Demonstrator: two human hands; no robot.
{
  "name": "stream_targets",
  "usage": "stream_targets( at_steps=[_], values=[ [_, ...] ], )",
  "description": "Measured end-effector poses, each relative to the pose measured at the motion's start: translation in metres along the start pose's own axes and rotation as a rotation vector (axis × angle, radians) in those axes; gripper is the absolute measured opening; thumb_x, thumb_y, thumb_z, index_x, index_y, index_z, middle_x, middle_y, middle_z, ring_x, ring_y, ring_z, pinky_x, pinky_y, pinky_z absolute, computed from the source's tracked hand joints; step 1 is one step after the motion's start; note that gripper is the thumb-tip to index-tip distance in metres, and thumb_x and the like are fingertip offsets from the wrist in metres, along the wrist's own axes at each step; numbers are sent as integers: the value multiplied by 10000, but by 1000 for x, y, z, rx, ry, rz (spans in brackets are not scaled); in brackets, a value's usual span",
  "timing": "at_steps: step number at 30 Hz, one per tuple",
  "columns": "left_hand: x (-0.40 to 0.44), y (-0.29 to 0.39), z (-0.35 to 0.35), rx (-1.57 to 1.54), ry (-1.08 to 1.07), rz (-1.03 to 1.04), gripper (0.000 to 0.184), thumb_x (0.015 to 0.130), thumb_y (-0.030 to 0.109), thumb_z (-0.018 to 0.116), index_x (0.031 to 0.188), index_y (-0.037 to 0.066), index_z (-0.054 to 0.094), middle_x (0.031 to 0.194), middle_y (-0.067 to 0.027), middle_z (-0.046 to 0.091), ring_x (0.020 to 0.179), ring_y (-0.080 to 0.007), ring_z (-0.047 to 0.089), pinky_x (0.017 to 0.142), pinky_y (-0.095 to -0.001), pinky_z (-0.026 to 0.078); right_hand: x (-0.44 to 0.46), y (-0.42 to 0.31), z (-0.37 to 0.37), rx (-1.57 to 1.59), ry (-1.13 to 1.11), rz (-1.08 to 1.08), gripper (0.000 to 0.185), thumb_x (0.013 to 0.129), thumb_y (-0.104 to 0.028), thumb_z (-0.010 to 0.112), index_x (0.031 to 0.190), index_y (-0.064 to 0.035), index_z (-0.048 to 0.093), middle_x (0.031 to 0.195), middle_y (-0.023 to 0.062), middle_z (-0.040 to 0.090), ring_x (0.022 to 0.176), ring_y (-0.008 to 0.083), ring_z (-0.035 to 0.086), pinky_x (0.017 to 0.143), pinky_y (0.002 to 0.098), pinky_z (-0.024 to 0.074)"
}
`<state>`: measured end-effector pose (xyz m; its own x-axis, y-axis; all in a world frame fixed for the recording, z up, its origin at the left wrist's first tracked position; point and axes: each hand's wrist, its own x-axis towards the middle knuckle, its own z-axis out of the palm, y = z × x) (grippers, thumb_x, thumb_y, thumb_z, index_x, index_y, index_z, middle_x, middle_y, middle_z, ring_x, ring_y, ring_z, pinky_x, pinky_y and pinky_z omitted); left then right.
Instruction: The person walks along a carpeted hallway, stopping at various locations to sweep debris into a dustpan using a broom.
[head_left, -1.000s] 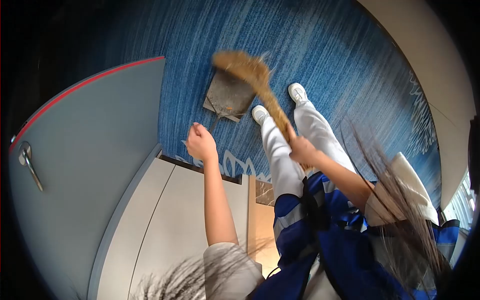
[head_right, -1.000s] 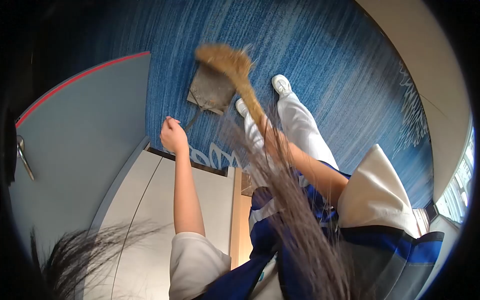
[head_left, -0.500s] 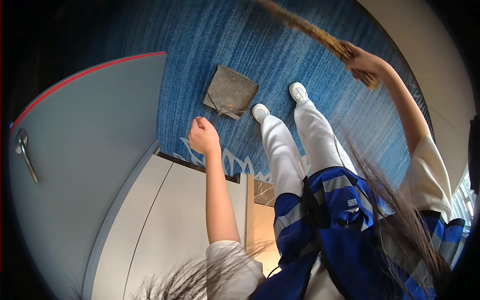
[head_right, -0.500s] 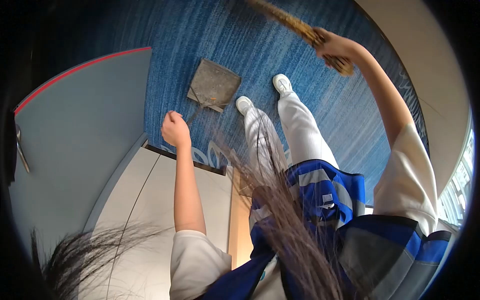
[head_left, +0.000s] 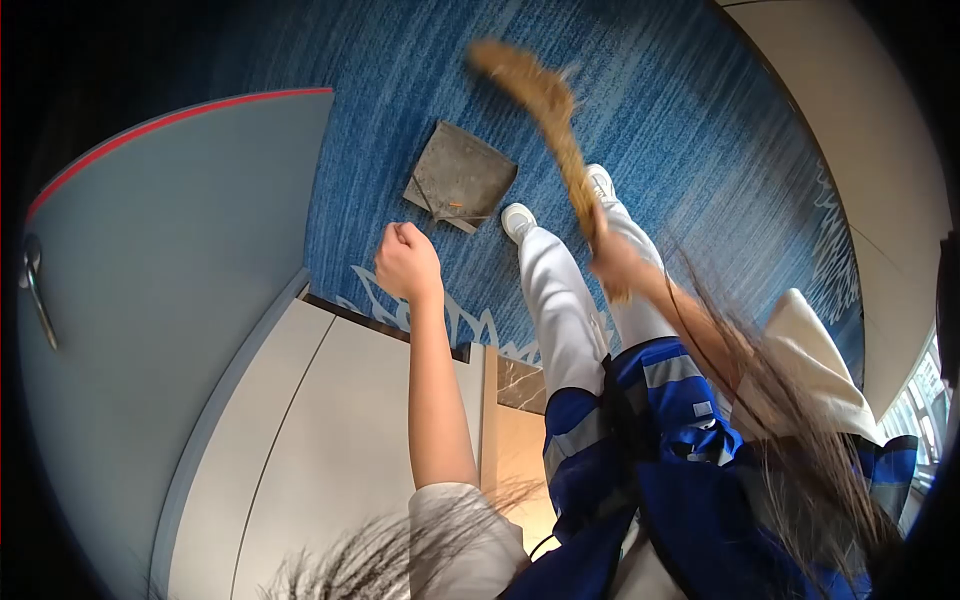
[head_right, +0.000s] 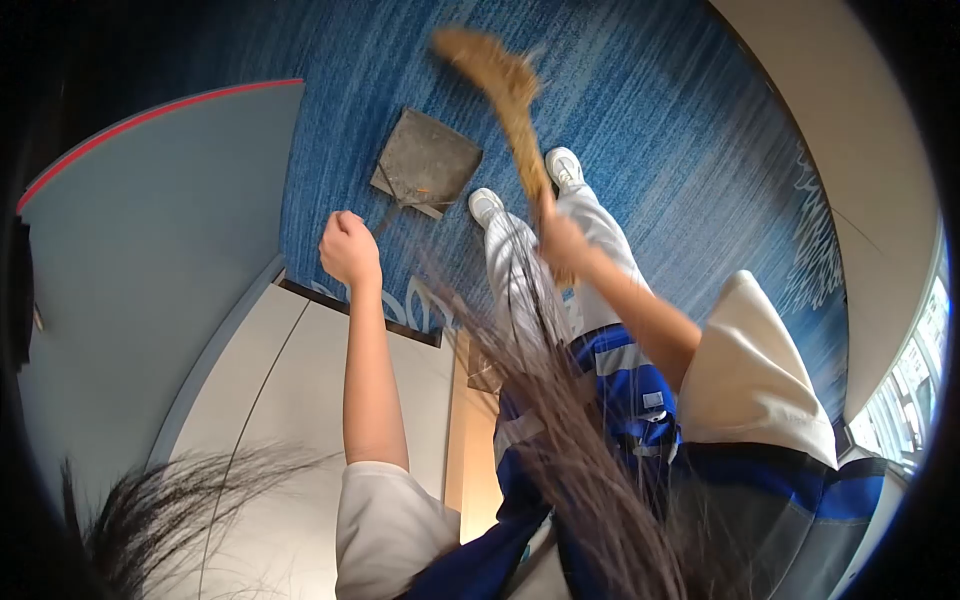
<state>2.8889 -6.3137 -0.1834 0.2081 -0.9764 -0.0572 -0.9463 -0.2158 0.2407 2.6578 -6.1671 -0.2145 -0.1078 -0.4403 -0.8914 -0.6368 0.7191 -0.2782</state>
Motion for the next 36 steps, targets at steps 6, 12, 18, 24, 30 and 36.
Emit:
stream_targets(
  at_steps=[6, 12, 18, 24, 30, 36],
  values=[
    [0, 4, -2, -7, -4, 16, 266, 739, 214, 393, 522, 76, 460, 492, -105, 506, 445, -319, 490, 384, -409, 342, -35, 52, 3, 113, -234, -386, 808, 619, -47, 509, 1335, -72, 134, 920, 227, 549, 851, 298, 560, 726, 338, 437],
    [-1, 1, 0, -29, -45, -27, 276, 745, 224, 389, 527, 76, 473, 483, -104, 508, 439, -313, 494, 396, -412, 349, -55, 22, -198, 344, -284, 134, 821, 584, -4, 550, 1329, -75, 212, 828, 183, 543, 573, 174, 560, 478, 263, 465],
    [1, 4, -2, 2, -29, -28, 289, 750, 225, 386, 521, 74, 479, 480, -103, 510, 437, -312, 497, 390, -409, 348, 15, 25, -234, 194, 139, -32, 762, 638, -4, 524, 1318, -89, 192, 739, 131, 504, 491, 163, 514, 405, 289, 440],
    [5, 4, -2, 23, -27, -41, 291, 747, 223, 390, 517, 68, 477, 481, -107, 511, 440, -319, 500, 390, -413, 350, 147, 15, -191, 78, 269, 157, 782, 710, -58, 540, 1310, -64, 40, 698, 152, 491, 548, 196, 528, 434, 314, 455],
    [7, 3, -1, 45, -6, -48, 294, 746, 230, 389, 523, 67, 489, 492, -109, 522, 458, -325, 511, 401, -426, 359, 63, 29, -57, -116, 192, -117, 949, 644, -143, 616, 1304, -8, -53, 822, 274, 566, 772, 411, 563, 687, 420, 465],
    [7, 8, -5, 59, 21, -50, 294, 741, 237, 392, 534, 68, 515, 529, -128, 550, 498, -340, 538, 424, -435, 393, -32, 42, -1, 34, -55, -478, 817, 649, -100, 570, 1325, -52, 115, 798, 200, 577, 705, 312, 578, 642, 388, 475]
  ],
)
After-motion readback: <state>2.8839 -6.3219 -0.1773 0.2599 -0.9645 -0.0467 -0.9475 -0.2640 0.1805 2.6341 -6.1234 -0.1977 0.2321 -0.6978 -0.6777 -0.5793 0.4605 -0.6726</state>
